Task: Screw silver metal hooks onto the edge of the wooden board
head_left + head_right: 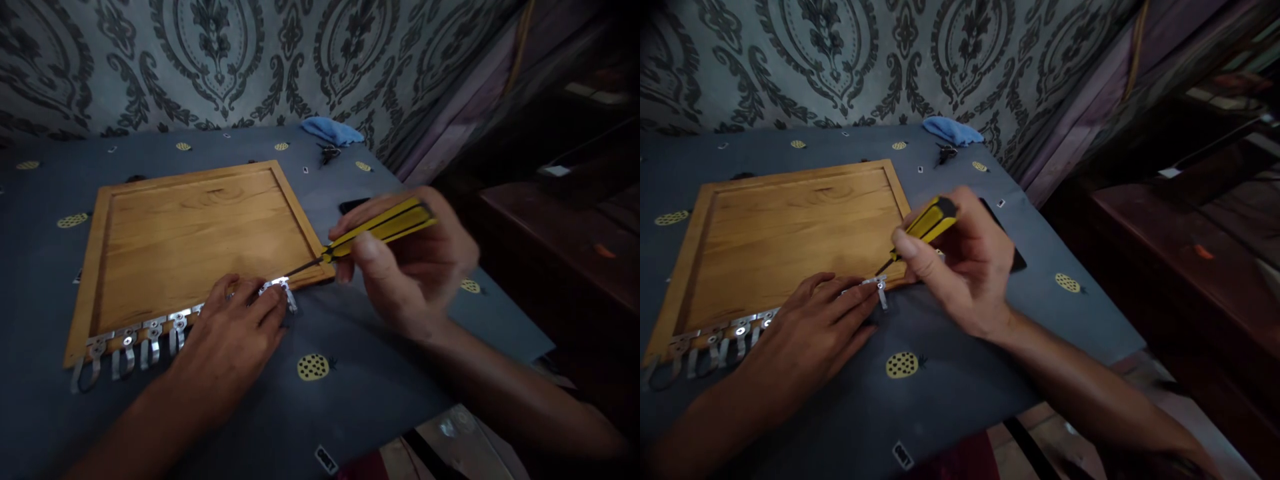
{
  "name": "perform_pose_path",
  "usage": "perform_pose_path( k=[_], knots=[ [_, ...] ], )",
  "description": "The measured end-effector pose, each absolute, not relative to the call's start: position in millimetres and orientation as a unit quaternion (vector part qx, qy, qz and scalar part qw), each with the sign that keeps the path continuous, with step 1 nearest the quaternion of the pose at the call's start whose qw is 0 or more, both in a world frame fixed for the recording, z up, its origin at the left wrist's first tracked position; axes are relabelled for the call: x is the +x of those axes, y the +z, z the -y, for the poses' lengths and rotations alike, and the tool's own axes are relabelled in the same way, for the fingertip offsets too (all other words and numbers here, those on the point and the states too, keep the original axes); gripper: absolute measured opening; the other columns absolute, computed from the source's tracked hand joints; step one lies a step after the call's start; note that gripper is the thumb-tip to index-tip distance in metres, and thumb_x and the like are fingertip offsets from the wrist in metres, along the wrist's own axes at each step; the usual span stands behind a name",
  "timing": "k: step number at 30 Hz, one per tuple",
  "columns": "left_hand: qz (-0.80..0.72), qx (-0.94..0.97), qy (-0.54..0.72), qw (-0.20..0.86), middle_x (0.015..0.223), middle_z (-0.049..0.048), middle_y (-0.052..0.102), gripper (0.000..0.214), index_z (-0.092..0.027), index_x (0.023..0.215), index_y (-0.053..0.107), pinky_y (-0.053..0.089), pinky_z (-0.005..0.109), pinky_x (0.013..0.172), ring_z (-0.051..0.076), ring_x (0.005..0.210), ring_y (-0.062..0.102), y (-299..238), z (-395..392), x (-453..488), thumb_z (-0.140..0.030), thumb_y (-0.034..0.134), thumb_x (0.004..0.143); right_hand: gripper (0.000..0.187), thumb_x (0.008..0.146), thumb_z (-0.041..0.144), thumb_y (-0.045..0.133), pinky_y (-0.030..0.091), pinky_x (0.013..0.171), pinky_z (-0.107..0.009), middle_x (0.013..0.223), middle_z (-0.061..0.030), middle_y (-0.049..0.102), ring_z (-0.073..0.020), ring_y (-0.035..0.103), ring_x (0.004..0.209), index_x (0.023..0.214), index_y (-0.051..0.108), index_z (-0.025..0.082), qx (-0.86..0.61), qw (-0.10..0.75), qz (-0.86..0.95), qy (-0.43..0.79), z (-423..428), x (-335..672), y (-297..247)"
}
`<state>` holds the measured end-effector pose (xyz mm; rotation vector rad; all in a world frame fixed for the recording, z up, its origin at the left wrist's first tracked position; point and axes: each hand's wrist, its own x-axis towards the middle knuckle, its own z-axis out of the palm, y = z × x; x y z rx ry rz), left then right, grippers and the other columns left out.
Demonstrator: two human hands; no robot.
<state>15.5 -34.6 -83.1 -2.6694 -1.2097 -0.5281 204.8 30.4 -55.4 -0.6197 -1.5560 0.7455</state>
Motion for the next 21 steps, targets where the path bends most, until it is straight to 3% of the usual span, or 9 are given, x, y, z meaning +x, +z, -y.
perform_pose_path(
  k=[4,14,21],
  knots=[
    [0.409,-0.892,-0.177,0.080,0.109,0.0079,0.076,0.027,-0.009,0.109,0.071,0.043,0.048,0.093,0.028,0.099,0.065,-83.5,35.1,15.3,-0.019,0.047,0.101,0.021,0.091,0.036,0.072,0.049,0.049,-0.027,0.072,0.0021,0.063,-0.0116,0.058,0.056,0.081,0.059,0.024,-0.281,0.541,0.733,0.302,-31.8,206.2,-54.2],
    [0.411,-0.890,-0.180,0.083,0.108,0.0067,0.076,0.026,-0.010,0.109,0.071,0.041,0.046,0.095,0.028,0.102,0.064,-85.7,34.7,15.2,-0.020,0.049,0.101,0.018,0.090,0.030,0.072,0.049,0.051,-0.026,0.074,0.0027,0.060,-0.0102,0.055,0.057,0.081,0.059,0.023,-0.304,0.500,0.740,0.332,-30.7,205.6,-56.0],
    [0.419,-0.888,-0.165,0.091,0.110,0.0084,0.076,0.030,-0.012,0.111,0.071,0.045,0.046,0.095,0.027,0.102,0.064,-83.9,35.6,15.7,-0.019,0.044,0.102,0.019,0.089,0.035,0.075,0.053,0.052,-0.021,0.087,0.0005,0.067,-0.0072,0.059,0.057,0.100,0.071,0.020,-0.290,0.461,0.726,0.419,-34.7,209.0,-47.8]
  ],
)
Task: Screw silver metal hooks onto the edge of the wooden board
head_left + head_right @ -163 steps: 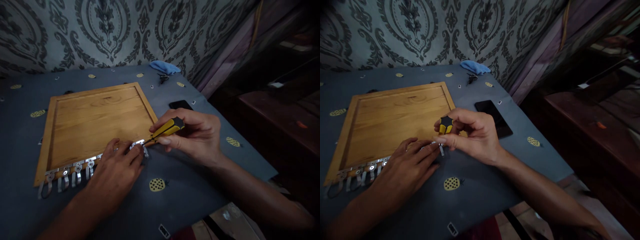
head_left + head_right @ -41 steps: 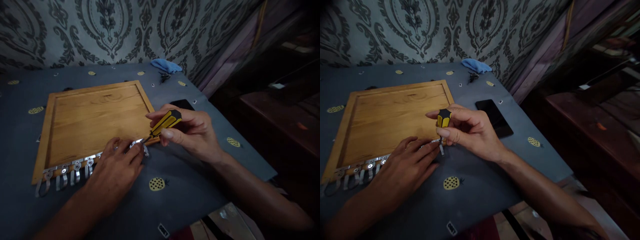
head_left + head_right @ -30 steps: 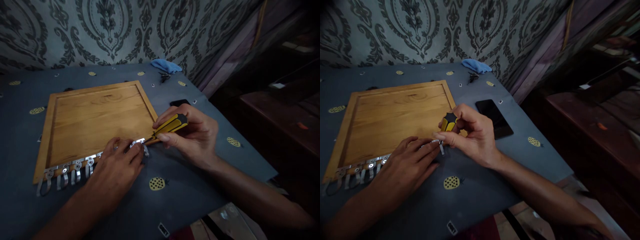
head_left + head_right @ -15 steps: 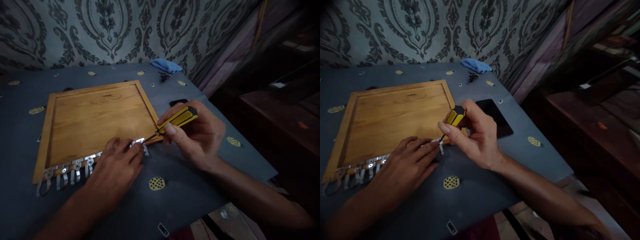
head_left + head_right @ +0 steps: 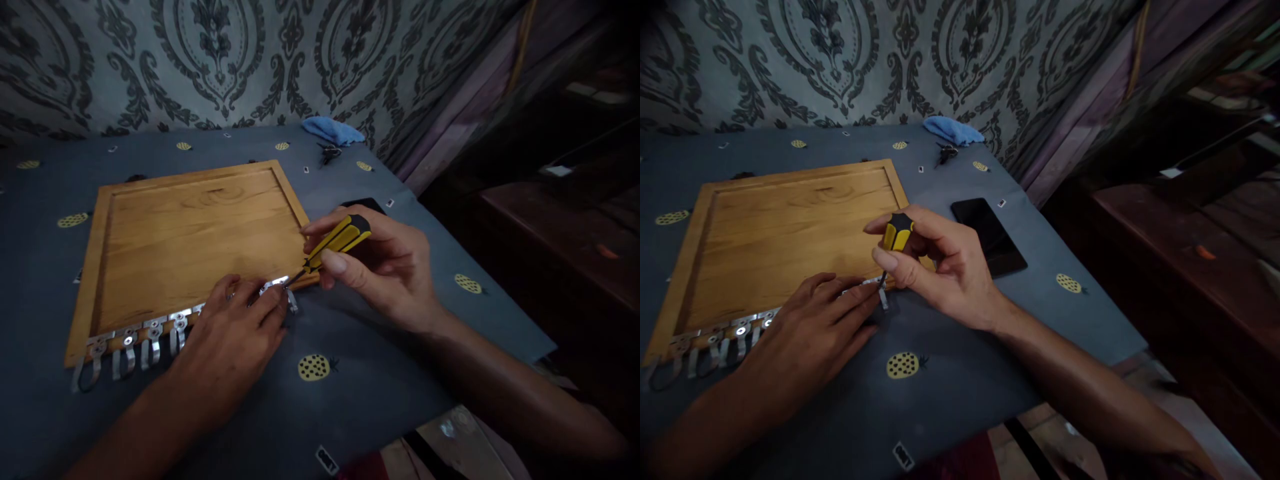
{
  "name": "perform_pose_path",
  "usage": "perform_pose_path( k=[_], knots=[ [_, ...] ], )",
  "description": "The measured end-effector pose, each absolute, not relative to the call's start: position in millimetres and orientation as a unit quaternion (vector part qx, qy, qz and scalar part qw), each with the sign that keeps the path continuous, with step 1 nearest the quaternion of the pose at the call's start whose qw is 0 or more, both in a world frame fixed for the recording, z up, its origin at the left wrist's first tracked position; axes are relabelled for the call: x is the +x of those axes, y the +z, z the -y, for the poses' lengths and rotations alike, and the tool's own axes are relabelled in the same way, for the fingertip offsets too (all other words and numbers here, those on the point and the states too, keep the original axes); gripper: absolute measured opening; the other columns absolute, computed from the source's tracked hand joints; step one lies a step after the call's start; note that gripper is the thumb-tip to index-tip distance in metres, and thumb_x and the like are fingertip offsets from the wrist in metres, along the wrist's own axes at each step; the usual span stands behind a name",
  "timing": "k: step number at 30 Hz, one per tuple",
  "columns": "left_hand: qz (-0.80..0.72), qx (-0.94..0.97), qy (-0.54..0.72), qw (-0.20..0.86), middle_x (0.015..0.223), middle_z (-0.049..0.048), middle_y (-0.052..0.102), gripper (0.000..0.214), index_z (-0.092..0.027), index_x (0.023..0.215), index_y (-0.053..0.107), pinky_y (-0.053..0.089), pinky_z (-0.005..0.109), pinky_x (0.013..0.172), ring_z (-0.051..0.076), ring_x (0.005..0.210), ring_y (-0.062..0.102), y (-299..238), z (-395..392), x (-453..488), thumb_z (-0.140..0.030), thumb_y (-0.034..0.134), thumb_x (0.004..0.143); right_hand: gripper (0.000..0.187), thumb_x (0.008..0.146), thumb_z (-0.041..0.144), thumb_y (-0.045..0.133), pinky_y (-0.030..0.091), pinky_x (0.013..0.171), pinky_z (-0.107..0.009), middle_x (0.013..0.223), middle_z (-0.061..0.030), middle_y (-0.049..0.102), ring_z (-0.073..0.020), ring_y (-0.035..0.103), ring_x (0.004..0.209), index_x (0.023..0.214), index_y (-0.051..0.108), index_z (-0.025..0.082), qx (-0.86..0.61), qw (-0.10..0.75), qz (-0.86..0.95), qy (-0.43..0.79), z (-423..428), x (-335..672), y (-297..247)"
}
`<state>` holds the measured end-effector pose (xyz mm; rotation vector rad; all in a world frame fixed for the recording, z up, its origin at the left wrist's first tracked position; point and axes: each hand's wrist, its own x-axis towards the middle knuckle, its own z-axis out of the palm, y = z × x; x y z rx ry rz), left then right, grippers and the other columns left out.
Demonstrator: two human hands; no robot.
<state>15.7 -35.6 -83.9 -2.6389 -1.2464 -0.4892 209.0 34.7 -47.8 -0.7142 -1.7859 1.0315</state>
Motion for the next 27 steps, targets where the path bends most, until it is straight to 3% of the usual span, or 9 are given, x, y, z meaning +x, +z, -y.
perform_pose_path(
  k=[6,12,23,27],
  knots=[
    [0.411,-0.891,-0.176,0.077,0.111,0.0092,0.075,0.026,-0.009,0.109,0.071,0.046,0.048,0.092,0.028,0.101,0.065,-83.2,35.4,15.8,-0.017,0.048,0.100,0.018,0.087,0.037,0.077,0.052,0.047,-0.020,0.071,0.0024,0.067,-0.0080,0.060,0.052,0.086,0.074,0.019,-0.261,0.461,0.711,0.462,-40.4,208.6,-47.6],
    [0.405,-0.896,-0.164,0.075,0.108,0.0074,0.075,0.020,-0.011,0.109,0.070,0.045,0.048,0.092,0.029,0.100,0.065,-82.5,34.9,15.8,-0.018,0.056,0.096,0.026,0.076,0.037,0.086,0.044,0.045,-0.022,0.069,0.0023,0.066,-0.0084,0.053,0.053,0.072,0.067,0.020,-0.290,0.517,0.717,0.367,-35.5,204.6,-54.5],
    [0.412,-0.892,-0.173,0.065,0.107,0.0084,0.075,0.021,-0.009,0.108,0.070,0.046,0.048,0.091,0.029,0.097,0.066,-82.9,34.4,16.5,-0.018,0.054,0.097,0.033,0.076,0.040,0.086,0.045,0.049,-0.027,0.063,0.0032,0.059,-0.0131,0.057,0.058,0.068,0.060,0.022,-0.297,0.521,0.740,0.305,-33.1,204.4,-57.8],
    [0.408,-0.895,-0.169,0.065,0.108,0.0081,0.075,0.022,-0.010,0.108,0.071,0.046,0.048,0.091,0.028,0.098,0.065,-82.1,34.0,15.9,-0.018,0.053,0.098,0.031,0.077,0.041,0.085,0.046,0.050,-0.026,0.065,0.0033,0.059,-0.0125,0.056,0.058,0.071,0.061,0.022,-0.294,0.521,0.729,0.334,-35.3,204.2,-56.0]
  ],
)
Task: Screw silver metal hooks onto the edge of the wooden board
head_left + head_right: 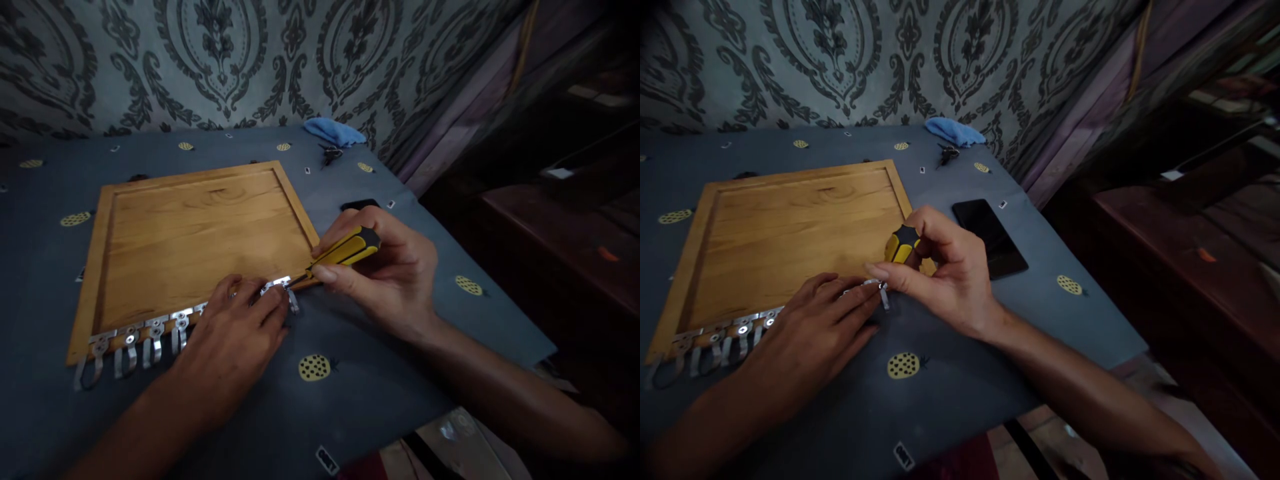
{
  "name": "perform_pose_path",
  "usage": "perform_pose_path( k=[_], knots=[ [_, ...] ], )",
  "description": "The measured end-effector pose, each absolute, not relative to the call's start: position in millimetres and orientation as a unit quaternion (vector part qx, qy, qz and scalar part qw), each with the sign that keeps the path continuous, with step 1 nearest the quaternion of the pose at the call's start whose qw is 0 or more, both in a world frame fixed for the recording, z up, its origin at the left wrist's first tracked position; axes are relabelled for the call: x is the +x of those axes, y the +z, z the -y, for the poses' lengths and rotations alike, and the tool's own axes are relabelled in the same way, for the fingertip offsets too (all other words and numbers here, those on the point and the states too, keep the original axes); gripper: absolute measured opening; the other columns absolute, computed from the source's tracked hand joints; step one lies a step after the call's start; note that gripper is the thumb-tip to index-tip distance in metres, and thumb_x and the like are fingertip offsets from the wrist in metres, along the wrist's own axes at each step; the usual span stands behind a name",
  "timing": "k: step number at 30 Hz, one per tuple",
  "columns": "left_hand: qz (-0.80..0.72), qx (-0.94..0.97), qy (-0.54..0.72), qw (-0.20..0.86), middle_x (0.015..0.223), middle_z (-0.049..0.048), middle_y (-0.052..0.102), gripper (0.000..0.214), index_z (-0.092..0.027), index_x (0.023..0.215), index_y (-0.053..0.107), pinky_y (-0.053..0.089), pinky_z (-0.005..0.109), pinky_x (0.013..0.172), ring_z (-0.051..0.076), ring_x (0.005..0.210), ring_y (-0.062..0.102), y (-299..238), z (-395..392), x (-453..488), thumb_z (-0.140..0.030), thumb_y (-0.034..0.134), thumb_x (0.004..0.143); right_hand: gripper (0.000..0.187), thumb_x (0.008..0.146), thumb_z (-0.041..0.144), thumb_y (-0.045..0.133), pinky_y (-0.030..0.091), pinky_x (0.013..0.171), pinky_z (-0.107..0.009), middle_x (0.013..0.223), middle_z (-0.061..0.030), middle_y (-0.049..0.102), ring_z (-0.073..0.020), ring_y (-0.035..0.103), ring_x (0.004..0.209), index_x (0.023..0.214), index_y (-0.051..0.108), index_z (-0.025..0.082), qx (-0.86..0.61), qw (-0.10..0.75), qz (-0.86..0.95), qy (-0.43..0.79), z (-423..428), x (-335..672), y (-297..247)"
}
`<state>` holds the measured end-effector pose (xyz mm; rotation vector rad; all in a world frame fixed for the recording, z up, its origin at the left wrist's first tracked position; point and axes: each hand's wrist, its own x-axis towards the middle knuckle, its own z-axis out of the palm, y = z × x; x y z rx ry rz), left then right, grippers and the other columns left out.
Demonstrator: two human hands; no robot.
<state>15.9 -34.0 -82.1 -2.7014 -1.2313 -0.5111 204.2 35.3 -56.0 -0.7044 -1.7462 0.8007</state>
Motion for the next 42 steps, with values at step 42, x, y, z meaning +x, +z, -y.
perform_pose_path(
  k=[42],
  knots=[
    [0.407,-0.893,-0.177,0.078,0.109,0.0078,0.075,0.021,-0.011,0.106,0.071,0.043,0.047,0.094,0.029,0.103,0.064,-84.0,36.0,14.9,-0.017,0.052,0.099,0.018,0.087,0.034,0.078,0.043,0.053,-0.029,0.069,0.0029,0.060,-0.0122,0.054,0.057,0.083,0.065,0.022,-0.304,0.506,0.758,0.278,-34.8,206.7,-57.5]
  ],
)
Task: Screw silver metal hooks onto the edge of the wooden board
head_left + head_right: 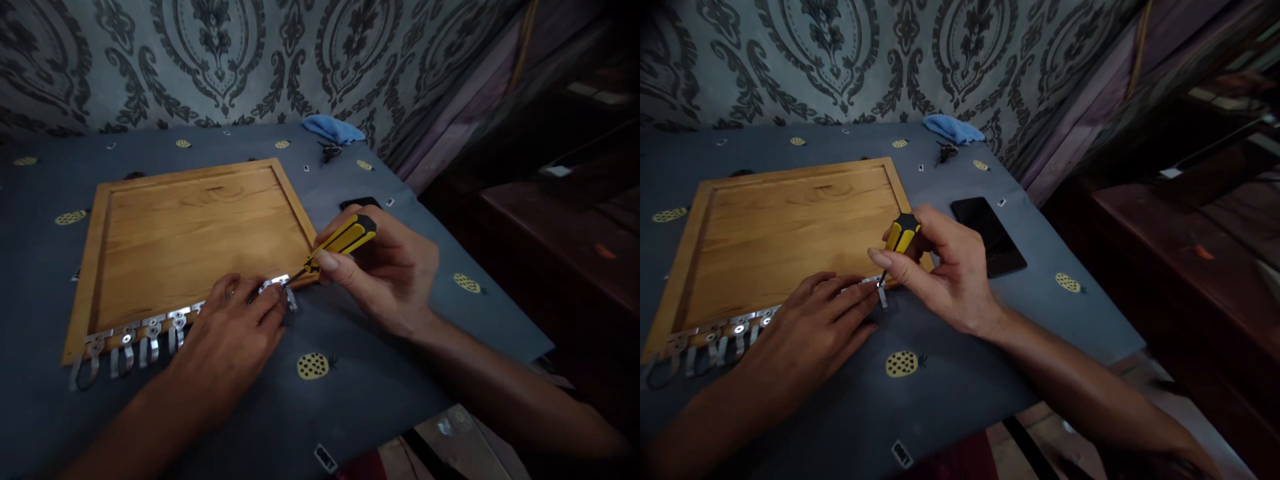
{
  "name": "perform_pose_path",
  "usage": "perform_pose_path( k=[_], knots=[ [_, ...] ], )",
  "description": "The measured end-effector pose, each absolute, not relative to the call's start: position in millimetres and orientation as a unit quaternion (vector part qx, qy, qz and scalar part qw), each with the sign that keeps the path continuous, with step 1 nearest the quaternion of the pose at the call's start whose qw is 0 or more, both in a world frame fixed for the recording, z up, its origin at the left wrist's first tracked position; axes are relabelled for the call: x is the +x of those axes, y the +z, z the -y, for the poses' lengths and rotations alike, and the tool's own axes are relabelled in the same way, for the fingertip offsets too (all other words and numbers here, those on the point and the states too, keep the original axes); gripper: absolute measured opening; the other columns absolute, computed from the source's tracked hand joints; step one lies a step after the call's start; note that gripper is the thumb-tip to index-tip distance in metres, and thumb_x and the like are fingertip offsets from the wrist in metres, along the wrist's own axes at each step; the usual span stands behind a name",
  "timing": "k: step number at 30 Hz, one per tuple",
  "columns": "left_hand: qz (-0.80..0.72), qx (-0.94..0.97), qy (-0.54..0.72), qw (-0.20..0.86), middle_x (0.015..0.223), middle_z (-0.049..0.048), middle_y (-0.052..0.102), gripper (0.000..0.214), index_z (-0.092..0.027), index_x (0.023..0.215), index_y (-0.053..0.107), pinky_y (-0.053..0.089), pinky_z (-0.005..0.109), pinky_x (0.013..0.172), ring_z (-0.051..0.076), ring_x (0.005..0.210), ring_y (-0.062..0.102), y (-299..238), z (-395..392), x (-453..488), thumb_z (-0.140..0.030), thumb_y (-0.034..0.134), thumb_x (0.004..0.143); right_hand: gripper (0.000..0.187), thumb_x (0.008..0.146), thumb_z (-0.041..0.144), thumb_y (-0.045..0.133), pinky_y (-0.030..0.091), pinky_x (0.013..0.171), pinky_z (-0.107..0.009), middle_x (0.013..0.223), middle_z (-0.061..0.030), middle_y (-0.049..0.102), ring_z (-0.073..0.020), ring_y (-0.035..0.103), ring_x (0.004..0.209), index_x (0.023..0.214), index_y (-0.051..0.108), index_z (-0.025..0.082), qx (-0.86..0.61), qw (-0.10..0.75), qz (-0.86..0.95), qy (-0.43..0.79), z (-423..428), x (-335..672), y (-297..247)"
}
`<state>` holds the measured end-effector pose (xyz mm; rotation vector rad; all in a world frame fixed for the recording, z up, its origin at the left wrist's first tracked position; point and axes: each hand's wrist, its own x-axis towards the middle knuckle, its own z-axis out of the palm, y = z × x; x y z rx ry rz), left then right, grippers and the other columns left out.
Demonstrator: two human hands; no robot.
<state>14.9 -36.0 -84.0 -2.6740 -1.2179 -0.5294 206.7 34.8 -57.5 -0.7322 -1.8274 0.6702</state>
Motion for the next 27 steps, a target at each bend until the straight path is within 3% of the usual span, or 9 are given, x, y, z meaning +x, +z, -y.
perform_pose_path(
  k=[6,10,13,17,21,27],
  knots=[
    [0.412,-0.890,-0.180,0.075,0.107,0.0071,0.075,0.023,-0.009,0.109,0.070,0.043,0.046,0.093,0.028,0.098,0.065,-82.9,35.0,16.5,-0.018,0.051,0.099,0.017,0.085,0.031,0.079,0.047,0.059,-0.030,0.073,0.0011,0.063,-0.0153,0.059,0.068,0.080,0.066,0.022,-0.279,0.489,0.772,0.295,-37.7,209.5,-54.9],
    [0.410,-0.889,-0.185,0.083,0.108,0.0076,0.075,0.023,-0.008,0.110,0.069,0.043,0.045,0.091,0.027,0.097,0.065,-82.6,34.3,16.7,-0.018,0.051,0.099,0.009,0.088,0.027,0.075,0.052,0.063,-0.027,0.087,-0.0010,0.070,-0.0146,0.064,0.075,0.093,0.071,0.021,-0.273,0.451,0.766,0.369,-36.8,212.2,-47.9],
    [0.404,-0.891,-0.187,0.086,0.110,0.0080,0.075,0.023,-0.008,0.110,0.069,0.043,0.045,0.092,0.027,0.099,0.065,-83.5,34.1,16.2,-0.017,0.051,0.099,0.012,0.090,0.025,0.072,0.055,0.063,-0.025,0.096,-0.0020,0.073,-0.0121,0.066,0.073,0.101,0.073,0.020,-0.277,0.424,0.748,0.429,-35.3,213.7,-45.4],
    [0.400,-0.894,-0.181,0.089,0.109,0.0080,0.075,0.025,-0.010,0.109,0.070,0.043,0.046,0.092,0.027,0.099,0.064,-84.7,34.4,15.5,-0.018,0.048,0.100,0.010,0.088,0.025,0.075,0.055,0.056,-0.022,0.094,-0.0010,0.075,-0.0090,0.065,0.063,0.096,0.074,0.019,-0.277,0.427,0.724,0.465,-34.5,213.2,-45.9],
    [0.407,-0.893,-0.177,0.081,0.109,0.0080,0.075,0.025,-0.011,0.108,0.070,0.043,0.046,0.092,0.027,0.099,0.064,-84.8,35.1,15.3,-0.019,0.048,0.101,0.013,0.085,0.029,0.079,0.053,0.054,-0.022,0.082,0.0009,0.073,-0.0080,0.061,0.056,0.088,0.074,0.018,-0.296,0.444,0.737,0.415,-35.0,211.4,-47.8],
    [0.407,-0.891,-0.183,0.085,0.108,0.0078,0.076,0.028,-0.012,0.106,0.071,0.045,0.044,0.091,0.025,0.096,0.065,-84.2,35.0,16.2,-0.017,0.044,0.102,0.020,0.083,0.035,0.081,0.051,0.060,-0.027,0.070,0.0023,0.067,-0.0132,0.064,0.066,0.078,0.068,0.021,-0.294,0.484,0.765,0.306,-35.5,208.4,-57.1]
  ],
)
